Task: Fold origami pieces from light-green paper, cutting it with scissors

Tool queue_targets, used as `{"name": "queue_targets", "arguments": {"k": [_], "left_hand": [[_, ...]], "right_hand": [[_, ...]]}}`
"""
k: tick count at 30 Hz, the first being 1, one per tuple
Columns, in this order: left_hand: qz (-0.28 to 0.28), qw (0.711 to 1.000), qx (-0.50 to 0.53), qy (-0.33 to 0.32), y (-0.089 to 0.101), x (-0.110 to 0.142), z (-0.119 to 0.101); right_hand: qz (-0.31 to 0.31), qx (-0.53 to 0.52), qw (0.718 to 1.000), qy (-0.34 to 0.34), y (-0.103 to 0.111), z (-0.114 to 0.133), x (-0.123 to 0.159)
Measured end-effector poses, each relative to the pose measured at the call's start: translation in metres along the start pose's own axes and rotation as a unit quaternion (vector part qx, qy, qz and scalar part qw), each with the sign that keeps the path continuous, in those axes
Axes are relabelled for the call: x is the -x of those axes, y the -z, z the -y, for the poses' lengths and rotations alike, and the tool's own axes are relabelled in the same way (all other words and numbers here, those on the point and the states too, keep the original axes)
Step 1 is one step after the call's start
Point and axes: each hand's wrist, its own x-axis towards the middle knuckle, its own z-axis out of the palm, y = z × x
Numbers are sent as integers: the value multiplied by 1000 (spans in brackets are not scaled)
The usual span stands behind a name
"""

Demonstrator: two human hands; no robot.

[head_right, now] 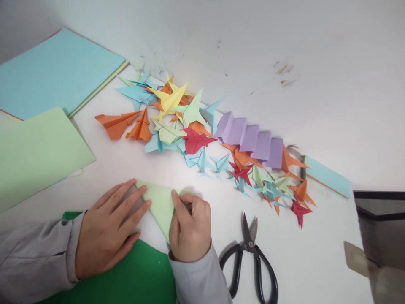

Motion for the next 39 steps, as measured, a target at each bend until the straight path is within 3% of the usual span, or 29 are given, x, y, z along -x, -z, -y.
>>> {"name": "queue_targets", "arguments": {"k": [15,39], "left_hand": [[-1,999,-1,51,4,0,-2],[15,999,-30,14,7,-4,6]], "right_hand": [[1,-5,1000,-3,0,1,0],[5,-5,1000,-18,0,2,0]]}}
